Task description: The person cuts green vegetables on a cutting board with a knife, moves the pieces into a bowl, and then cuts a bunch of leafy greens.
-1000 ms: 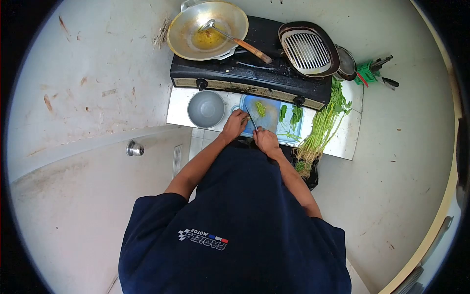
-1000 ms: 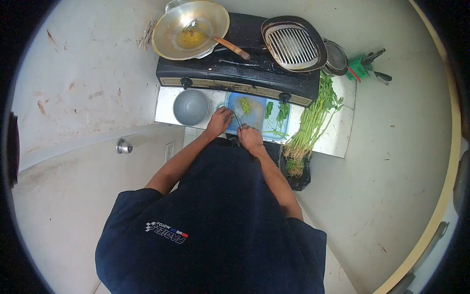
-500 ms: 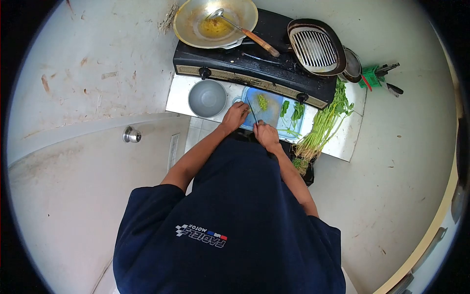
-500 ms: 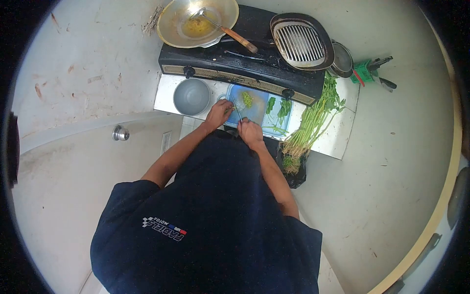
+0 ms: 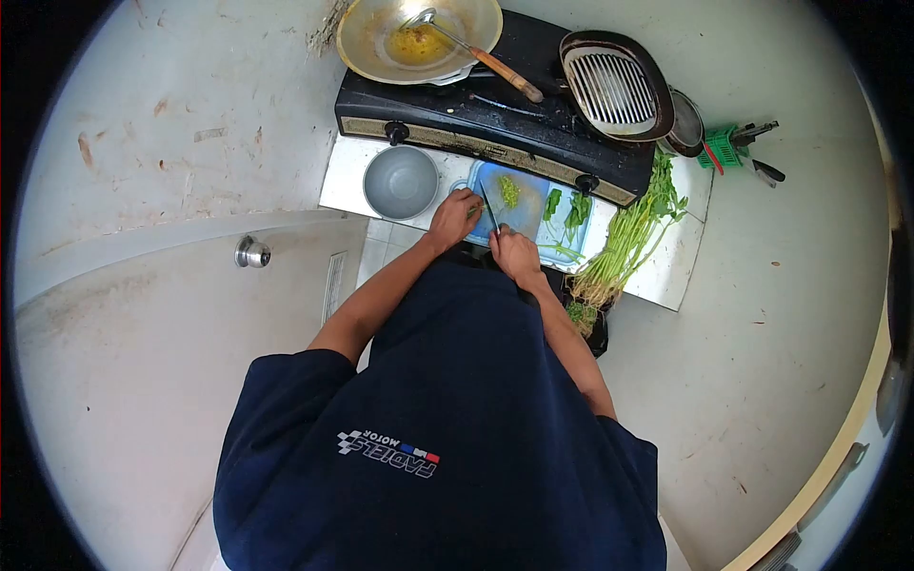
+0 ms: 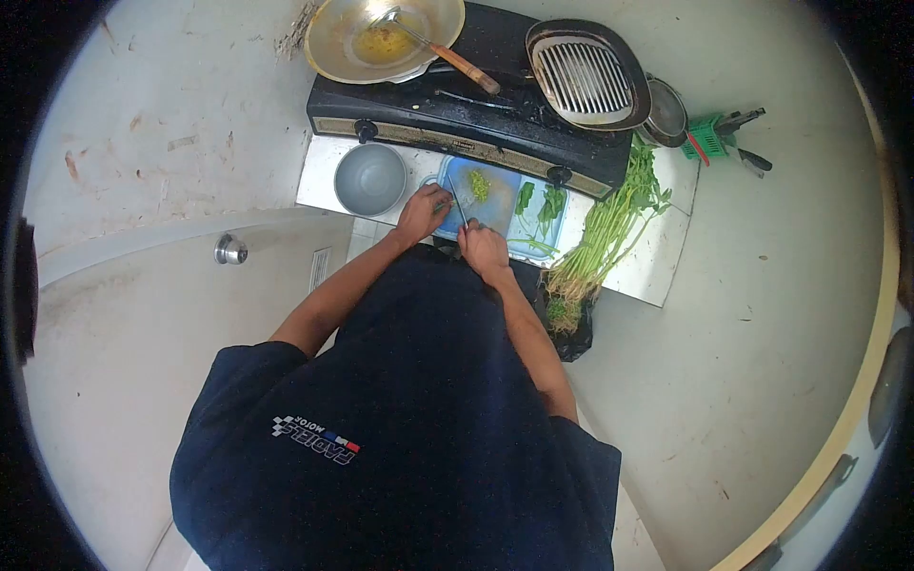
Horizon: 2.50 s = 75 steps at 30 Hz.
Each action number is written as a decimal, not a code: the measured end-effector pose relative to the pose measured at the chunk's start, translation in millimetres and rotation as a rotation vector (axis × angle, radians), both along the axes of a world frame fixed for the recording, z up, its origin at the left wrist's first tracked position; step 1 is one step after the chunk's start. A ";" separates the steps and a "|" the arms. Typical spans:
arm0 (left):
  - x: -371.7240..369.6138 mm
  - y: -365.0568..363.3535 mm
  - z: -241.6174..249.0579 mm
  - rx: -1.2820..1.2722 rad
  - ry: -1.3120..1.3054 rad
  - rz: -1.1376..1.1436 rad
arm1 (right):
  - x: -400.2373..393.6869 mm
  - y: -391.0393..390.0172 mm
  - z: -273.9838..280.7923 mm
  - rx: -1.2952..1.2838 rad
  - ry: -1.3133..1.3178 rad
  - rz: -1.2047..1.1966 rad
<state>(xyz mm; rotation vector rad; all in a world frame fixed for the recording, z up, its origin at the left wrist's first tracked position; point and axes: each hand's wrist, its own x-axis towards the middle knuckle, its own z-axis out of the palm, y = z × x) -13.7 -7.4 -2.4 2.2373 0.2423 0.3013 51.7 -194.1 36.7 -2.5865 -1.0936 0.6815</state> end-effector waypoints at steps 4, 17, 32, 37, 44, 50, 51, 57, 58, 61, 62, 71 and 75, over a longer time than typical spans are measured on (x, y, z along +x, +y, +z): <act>1.0 0.0 3.4 0.032 0.016 0.015 | 0.1 3.2 -4.7 -0.019 0.001 0.009; 0.2 -0.4 3.4 0.057 0.045 0.022 | -2.0 10.4 -7.1 0.004 -0.014 -0.023; 0.0 4.4 5.4 0.015 0.060 -0.028 | 1.1 11.1 -15.9 0.033 -0.021 -0.005; -1.0 6.8 4.6 0.051 0.070 -0.061 | 1.8 -13.5 -13.9 0.020 -0.030 -0.016; 8.7 3.5 4.3 0.005 0.053 -0.055 | 14.1 -12.1 0.1 -0.019 -0.018 -0.060; 13.6 2.4 -5.0 -0.019 0.071 -0.045 | 6.6 0.0 3.6 0.017 0.029 -0.074; 14.2 2.4 -6.0 -0.013 0.058 -0.043 | 5.7 1.0 1.3 0.018 0.035 -0.069; 14.9 4.5 -1.4 0.008 0.096 -0.064 | 5.2 2.4 -0.8 0.012 0.043 -0.068; 14.7 5.0 0.2 0.013 0.103 -0.070 | 4.9 2.9 0.1 0.006 0.043 -0.065; 12.2 4.5 3.9 -0.026 0.096 -0.062 | 4.2 3.4 0.3 0.003 0.044 -0.061; 12.0 4.4 4.6 -0.033 0.108 -0.058 | 4.3 3.2 -0.4 0.005 0.043 -0.062; 12.6 4.4 4.7 -0.030 0.142 -0.058 | 5.6 4.7 -5.7 0.024 0.017 -0.066; 13.4 3.8 4.8 -0.071 0.141 -0.054 | 6.3 5.8 -3.5 0.026 0.013 -0.068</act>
